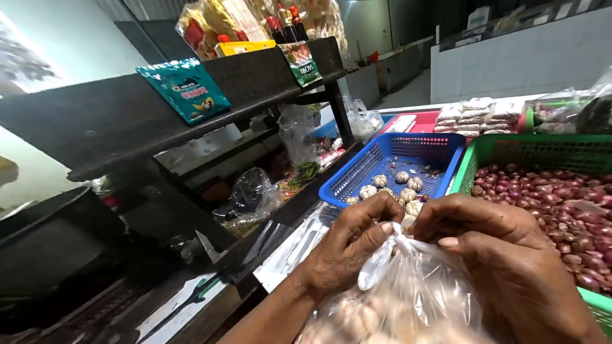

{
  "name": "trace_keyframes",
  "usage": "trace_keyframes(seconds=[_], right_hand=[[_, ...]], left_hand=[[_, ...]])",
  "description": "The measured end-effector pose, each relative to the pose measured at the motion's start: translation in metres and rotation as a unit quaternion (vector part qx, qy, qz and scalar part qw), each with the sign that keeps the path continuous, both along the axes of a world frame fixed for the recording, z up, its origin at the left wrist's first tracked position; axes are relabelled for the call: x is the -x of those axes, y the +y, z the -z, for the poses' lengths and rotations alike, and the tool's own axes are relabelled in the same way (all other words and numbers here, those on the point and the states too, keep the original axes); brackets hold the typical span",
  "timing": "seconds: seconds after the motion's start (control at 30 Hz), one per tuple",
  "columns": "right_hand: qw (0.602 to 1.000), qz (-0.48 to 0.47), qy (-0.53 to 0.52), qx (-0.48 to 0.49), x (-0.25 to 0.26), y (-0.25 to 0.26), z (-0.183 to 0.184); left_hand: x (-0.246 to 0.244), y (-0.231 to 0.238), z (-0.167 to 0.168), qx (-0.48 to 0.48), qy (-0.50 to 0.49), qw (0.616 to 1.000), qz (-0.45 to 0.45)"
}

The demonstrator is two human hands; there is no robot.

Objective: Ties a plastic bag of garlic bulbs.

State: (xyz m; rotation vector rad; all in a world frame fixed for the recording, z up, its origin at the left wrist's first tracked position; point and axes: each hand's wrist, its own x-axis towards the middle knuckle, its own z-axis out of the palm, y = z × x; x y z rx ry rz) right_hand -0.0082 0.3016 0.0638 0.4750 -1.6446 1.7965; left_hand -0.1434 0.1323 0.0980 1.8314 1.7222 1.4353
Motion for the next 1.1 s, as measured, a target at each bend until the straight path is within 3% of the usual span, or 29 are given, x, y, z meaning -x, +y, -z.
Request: trace_keyframes(seconds=[0.13,0.33,0.83,1.1], right_hand=[[0.995,0.010,-0.013,-0.097,0.0022,-0.0001,0.0022],[0.996,-0.012,-0.025,-0.079,-0.0003,0.0045,0.0032],[0.998,0.022,-0.021,-0.049,-0.0002,0.0003,0.0013],[0.998,0.026,-0.026,-0.056,-0.0012,0.0025,0.0025]], left_hand=[[-0.0006,0.0009,-0.0011,-0.035,0.057,0.998,-0.003],[-0.0001,0.0000,-0.0055,-0.027,0.155,0.987,-0.030],[-0.0004,-0.0066,-0.0031,-0.002,0.109,0.993,-0.038],[0.0053,-0.0034,-0.0095,0.035,0.182,0.982,-0.033]])
